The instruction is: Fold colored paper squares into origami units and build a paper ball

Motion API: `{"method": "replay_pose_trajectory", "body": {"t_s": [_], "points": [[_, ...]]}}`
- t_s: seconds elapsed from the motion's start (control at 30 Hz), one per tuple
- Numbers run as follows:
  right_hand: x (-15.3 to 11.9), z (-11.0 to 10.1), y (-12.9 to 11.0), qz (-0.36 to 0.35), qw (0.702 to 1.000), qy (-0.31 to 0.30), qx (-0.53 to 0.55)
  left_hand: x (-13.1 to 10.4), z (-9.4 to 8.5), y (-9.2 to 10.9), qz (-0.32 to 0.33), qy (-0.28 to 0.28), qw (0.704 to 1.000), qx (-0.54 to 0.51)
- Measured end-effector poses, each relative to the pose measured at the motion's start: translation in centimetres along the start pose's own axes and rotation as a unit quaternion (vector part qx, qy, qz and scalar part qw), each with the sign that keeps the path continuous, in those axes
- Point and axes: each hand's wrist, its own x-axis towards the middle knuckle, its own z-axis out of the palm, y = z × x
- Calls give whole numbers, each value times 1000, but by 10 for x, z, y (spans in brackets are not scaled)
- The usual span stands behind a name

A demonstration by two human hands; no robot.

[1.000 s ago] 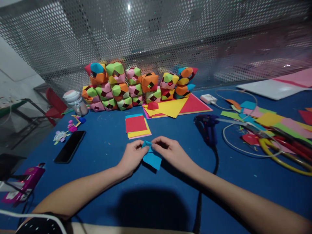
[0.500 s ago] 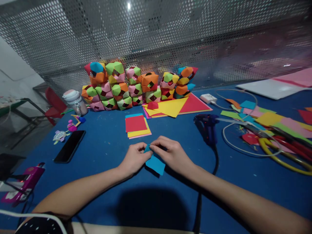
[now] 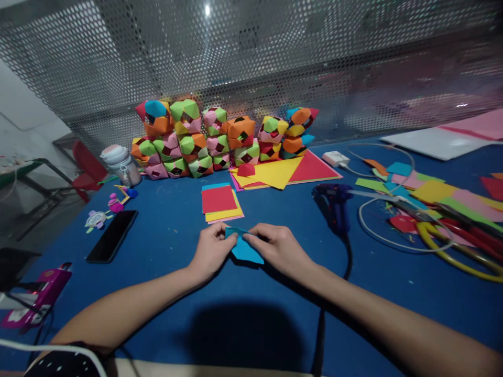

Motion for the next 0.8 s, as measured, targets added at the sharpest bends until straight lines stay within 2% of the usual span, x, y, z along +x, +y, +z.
{"method": "replay_pose_trajectory", "body": {"t_s": [0.3, 0.5, 0.57, 0.7, 0.8], "points": [[0, 0, 0, -38, 999, 6, 32, -3, 2, 1, -11, -26, 999, 15], [0, -1, 1, -69, 996, -18, -45, -3, 0, -4, 41, -69, 988, 131], [0, -1, 1, -64, 997, -22, -42, -3, -1, -4, 52, -59, 987, 140], [1, -3, 0, -41, 999, -14, -19, 0, -2, -4, 62, -1, 992, 110], [1, -3, 0, -53, 997, -21, -47, 1, -3, -4, 80, -18, 989, 126]]}}
